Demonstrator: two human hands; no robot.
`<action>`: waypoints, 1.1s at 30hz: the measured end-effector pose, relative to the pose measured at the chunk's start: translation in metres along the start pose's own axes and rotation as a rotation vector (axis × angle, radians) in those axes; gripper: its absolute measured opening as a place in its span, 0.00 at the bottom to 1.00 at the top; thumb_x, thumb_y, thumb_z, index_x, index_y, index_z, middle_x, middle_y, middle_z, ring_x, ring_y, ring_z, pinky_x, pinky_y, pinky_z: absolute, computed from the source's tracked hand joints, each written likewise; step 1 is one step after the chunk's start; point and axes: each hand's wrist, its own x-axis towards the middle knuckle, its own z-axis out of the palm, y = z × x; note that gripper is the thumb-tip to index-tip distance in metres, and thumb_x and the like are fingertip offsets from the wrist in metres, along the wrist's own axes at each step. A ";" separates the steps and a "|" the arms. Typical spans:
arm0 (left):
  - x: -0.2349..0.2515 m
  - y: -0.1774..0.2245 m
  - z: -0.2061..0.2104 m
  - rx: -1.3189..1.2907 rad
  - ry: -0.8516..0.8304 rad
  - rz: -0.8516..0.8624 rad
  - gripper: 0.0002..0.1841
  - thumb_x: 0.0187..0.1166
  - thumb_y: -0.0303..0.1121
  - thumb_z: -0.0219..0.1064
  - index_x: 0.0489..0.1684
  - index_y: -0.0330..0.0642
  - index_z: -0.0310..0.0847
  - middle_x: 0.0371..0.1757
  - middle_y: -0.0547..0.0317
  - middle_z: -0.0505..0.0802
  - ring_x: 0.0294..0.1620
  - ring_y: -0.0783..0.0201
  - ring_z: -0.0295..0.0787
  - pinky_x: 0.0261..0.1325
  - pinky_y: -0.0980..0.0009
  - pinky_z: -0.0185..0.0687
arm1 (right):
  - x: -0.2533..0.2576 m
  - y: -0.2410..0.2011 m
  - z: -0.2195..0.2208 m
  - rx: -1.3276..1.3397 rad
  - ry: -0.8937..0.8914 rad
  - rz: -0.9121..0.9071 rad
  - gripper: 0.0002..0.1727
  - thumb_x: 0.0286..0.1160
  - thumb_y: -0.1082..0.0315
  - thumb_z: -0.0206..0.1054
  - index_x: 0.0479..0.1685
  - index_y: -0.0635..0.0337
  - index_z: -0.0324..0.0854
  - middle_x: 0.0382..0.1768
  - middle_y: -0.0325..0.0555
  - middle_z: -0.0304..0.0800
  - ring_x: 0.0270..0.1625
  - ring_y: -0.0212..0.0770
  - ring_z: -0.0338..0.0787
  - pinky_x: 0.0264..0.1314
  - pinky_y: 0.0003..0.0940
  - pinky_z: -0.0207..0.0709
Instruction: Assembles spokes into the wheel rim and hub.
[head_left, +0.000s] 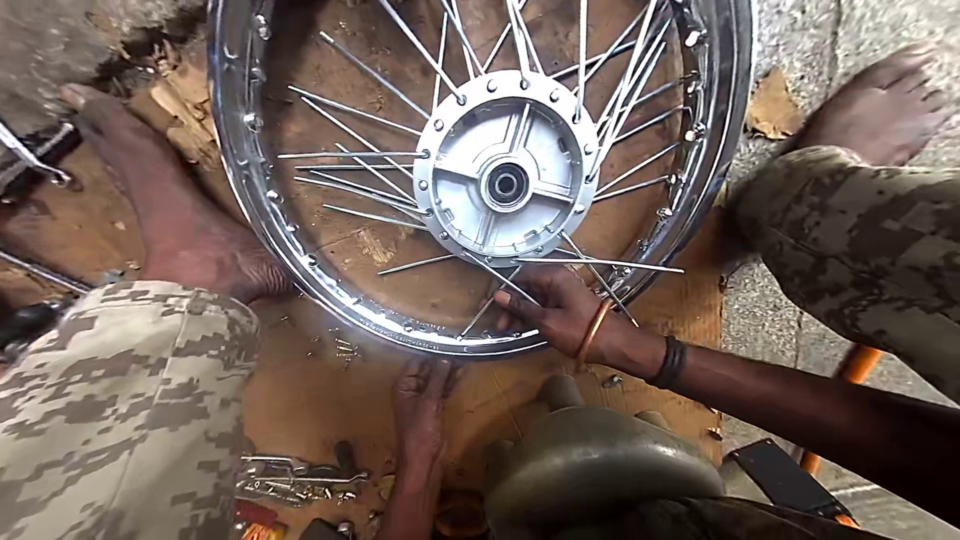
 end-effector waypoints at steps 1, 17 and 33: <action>-0.001 -0.001 0.009 -0.086 0.044 -0.045 0.10 0.79 0.11 0.58 0.47 0.28 0.85 0.36 0.48 0.94 0.34 0.62 0.94 0.45 0.68 0.94 | 0.000 -0.001 0.000 -0.009 0.000 -0.001 0.10 0.88 0.66 0.62 0.48 0.63 0.85 0.32 0.43 0.94 0.32 0.32 0.93 0.41 0.26 0.89; 0.007 -0.017 0.002 -0.056 -0.084 0.103 0.07 0.70 0.14 0.67 0.35 0.33 0.91 0.31 0.47 0.95 0.30 0.59 0.96 0.39 0.65 0.95 | 0.003 0.001 -0.001 -0.019 -0.020 -0.027 0.09 0.88 0.66 0.62 0.47 0.63 0.85 0.32 0.42 0.93 0.32 0.32 0.93 0.42 0.25 0.89; 0.013 -0.021 -0.003 0.032 -0.149 0.252 0.06 0.72 0.22 0.70 0.41 0.37 0.91 0.35 0.51 0.96 0.34 0.59 0.97 0.45 0.61 0.96 | 0.004 0.002 -0.002 -0.020 -0.037 -0.009 0.10 0.88 0.66 0.63 0.51 0.63 0.86 0.33 0.43 0.94 0.31 0.32 0.92 0.40 0.24 0.88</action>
